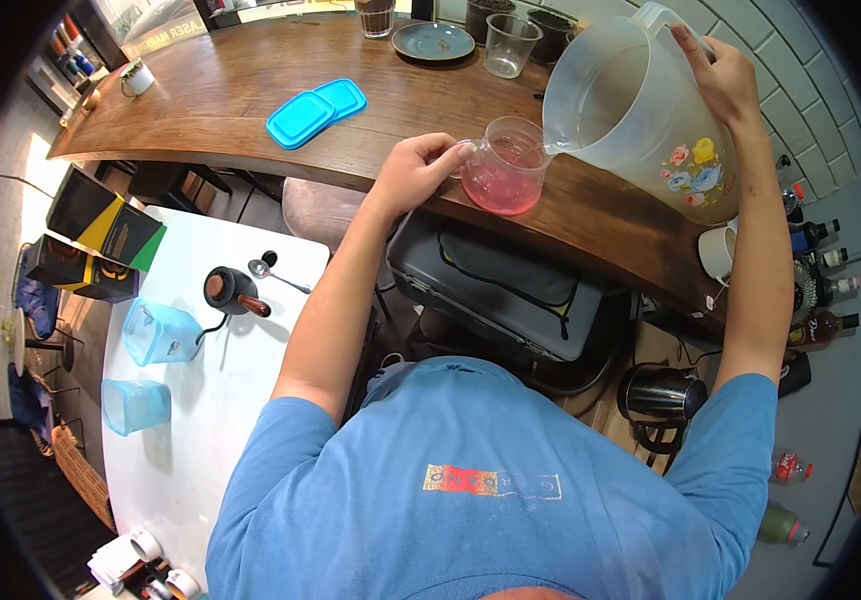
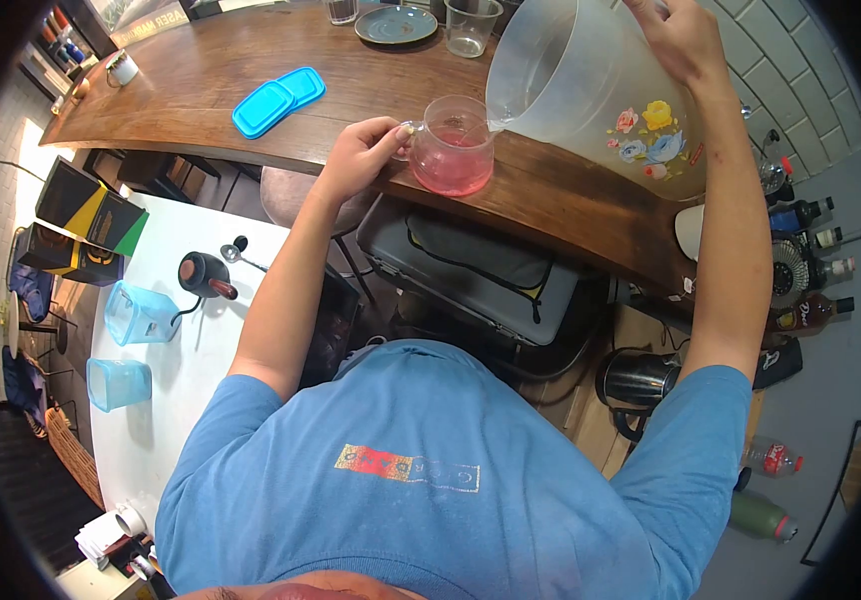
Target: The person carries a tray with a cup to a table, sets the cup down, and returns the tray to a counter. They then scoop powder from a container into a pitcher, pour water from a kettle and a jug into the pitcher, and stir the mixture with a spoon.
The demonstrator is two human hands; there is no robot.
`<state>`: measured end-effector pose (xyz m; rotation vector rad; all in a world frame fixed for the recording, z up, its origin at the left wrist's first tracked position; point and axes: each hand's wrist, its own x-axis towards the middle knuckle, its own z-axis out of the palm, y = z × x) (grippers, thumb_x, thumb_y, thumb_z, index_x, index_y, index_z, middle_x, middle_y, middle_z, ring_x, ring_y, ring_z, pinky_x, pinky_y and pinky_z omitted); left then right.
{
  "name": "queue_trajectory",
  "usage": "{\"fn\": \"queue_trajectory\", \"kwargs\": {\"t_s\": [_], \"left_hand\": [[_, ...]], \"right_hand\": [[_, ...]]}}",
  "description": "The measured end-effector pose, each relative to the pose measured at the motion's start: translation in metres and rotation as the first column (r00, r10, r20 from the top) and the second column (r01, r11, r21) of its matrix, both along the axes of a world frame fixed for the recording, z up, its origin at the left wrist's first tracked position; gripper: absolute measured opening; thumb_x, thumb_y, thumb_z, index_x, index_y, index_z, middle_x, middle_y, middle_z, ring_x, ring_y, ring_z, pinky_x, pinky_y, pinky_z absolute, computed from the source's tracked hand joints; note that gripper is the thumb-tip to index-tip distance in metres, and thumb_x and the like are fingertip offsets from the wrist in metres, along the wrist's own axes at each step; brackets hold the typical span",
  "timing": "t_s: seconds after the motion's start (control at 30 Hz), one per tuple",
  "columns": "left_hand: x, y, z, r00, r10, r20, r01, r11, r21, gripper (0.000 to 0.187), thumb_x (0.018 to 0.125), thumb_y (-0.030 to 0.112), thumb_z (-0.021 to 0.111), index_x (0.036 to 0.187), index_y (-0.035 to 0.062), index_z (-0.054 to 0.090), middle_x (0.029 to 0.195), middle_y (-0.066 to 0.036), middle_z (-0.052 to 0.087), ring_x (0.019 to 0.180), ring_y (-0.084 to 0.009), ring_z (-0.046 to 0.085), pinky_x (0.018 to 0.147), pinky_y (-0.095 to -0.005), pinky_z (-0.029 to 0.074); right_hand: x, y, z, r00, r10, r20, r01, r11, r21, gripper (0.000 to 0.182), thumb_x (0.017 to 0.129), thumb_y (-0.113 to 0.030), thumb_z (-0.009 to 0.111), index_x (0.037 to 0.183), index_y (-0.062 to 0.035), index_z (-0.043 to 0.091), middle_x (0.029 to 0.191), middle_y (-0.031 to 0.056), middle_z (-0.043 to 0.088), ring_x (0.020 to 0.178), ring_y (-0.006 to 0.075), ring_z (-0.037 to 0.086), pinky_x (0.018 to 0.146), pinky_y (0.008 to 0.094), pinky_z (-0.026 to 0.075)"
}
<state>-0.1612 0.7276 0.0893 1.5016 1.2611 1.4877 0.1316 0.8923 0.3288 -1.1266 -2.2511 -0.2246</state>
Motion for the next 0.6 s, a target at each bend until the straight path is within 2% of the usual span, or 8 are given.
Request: {"fn": "queue_trajectory", "kwargs": {"t_s": [0.07, 0.2, 0.27, 0.6], "left_hand": [[0.0006, -0.0008, 0.0011, 1.000, 0.003, 0.006, -0.003, 1.000, -0.005, 0.033, 0.086, 0.032, 0.064, 0.088, -0.0007, 0.066, 0.065, 0.001, 0.053, 0.063, -0.0064, 0.045, 0.057, -0.0234, 0.037], [0.0009, -0.0007, 0.0002, 1.000, 0.001, 0.020, -0.001, 1.000, -0.010, 0.034, 0.086, 0.033, 0.064, 0.088, -0.0010, 0.067, 0.065, 0.001, 0.054, 0.064, -0.0066, 0.045, 0.057, -0.0234, 0.037], [0.0006, -0.0002, -0.0004, 1.000, 0.007, 0.014, -0.007, 1.000, -0.009, 0.034, 0.086, 0.033, 0.064, 0.088, -0.0011, 0.067, 0.065, 0.001, 0.055, 0.064, -0.0067, 0.045, 0.057, -0.0235, 0.037], [-0.0003, -0.0007, 0.0007, 1.000, 0.008, -0.002, -0.008, 1.000, -0.011, 0.034, 0.086, 0.033, 0.064, 0.088, -0.0013, 0.067, 0.065, 0.000, 0.055, 0.064, -0.0074, 0.046, 0.058, -0.0241, 0.038]], "right_hand": [[-0.0001, -0.0016, 0.0001, 0.999, 0.034, -0.009, -0.034, 0.999, 0.015, 0.075, 0.081, -0.070, 0.047, 0.071, 0.0026, 0.061, 0.054, 0.0033, 0.048, 0.054, 0.0141, 0.044, 0.053, 0.0288, 0.038], [0.0014, 0.0020, 0.0010, 1.000, -0.001, 0.031, 0.001, 1.000, 0.002, 0.075, 0.081, -0.070, 0.047, 0.070, 0.0028, 0.061, 0.054, 0.0032, 0.048, 0.054, 0.0139, 0.044, 0.053, 0.0285, 0.037], [-0.0010, -0.0017, -0.0010, 0.998, 0.050, -0.025, -0.051, 0.999, -0.007, 0.075, 0.081, -0.070, 0.047, 0.068, 0.0025, 0.059, 0.053, 0.0029, 0.046, 0.053, 0.0135, 0.042, 0.052, 0.0285, 0.036], [0.0017, 0.0000, -0.0007, 0.999, 0.045, -0.015, -0.045, 0.999, 0.004, 0.073, 0.082, -0.069, 0.047, 0.067, 0.0017, 0.058, 0.053, 0.0021, 0.045, 0.053, 0.0128, 0.041, 0.051, 0.0280, 0.036]]}}
